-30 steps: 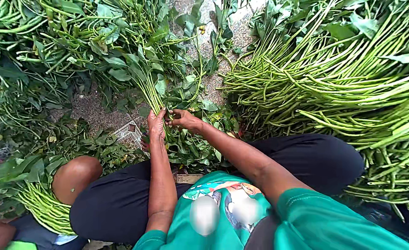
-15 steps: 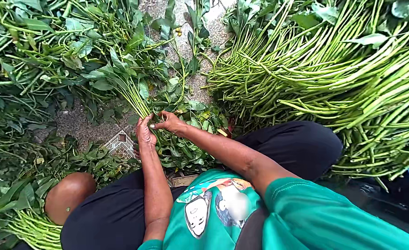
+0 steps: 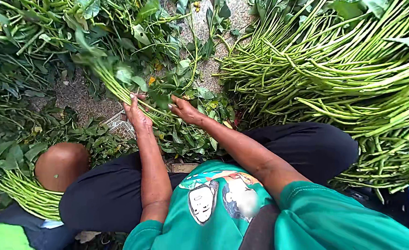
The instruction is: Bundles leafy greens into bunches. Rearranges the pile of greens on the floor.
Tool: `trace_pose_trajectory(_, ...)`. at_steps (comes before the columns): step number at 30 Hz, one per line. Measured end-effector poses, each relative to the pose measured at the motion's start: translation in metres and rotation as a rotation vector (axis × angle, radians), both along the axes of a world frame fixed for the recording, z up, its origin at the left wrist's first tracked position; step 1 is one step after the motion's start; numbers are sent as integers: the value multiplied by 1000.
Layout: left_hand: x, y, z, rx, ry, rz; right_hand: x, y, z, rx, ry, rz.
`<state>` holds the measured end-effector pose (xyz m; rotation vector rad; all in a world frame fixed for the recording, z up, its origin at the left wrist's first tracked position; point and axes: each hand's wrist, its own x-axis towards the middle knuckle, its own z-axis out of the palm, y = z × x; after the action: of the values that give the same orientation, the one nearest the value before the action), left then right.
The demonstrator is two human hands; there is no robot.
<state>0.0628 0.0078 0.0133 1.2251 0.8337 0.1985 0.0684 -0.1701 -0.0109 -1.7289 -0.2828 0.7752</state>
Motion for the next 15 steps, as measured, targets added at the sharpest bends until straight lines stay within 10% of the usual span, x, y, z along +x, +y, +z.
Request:
trace_pose_trajectory(8,1,14,2,291,5,25,12,-61,-47,-794,173,438)
trace_pose_trajectory(12,0,4,1,114,35,-66,57,-72,-67,-591,132,-163)
trace_pose_trajectory(15,-8,-5,1,-255,79,-120,74,-57,-88,-205,568,-710)
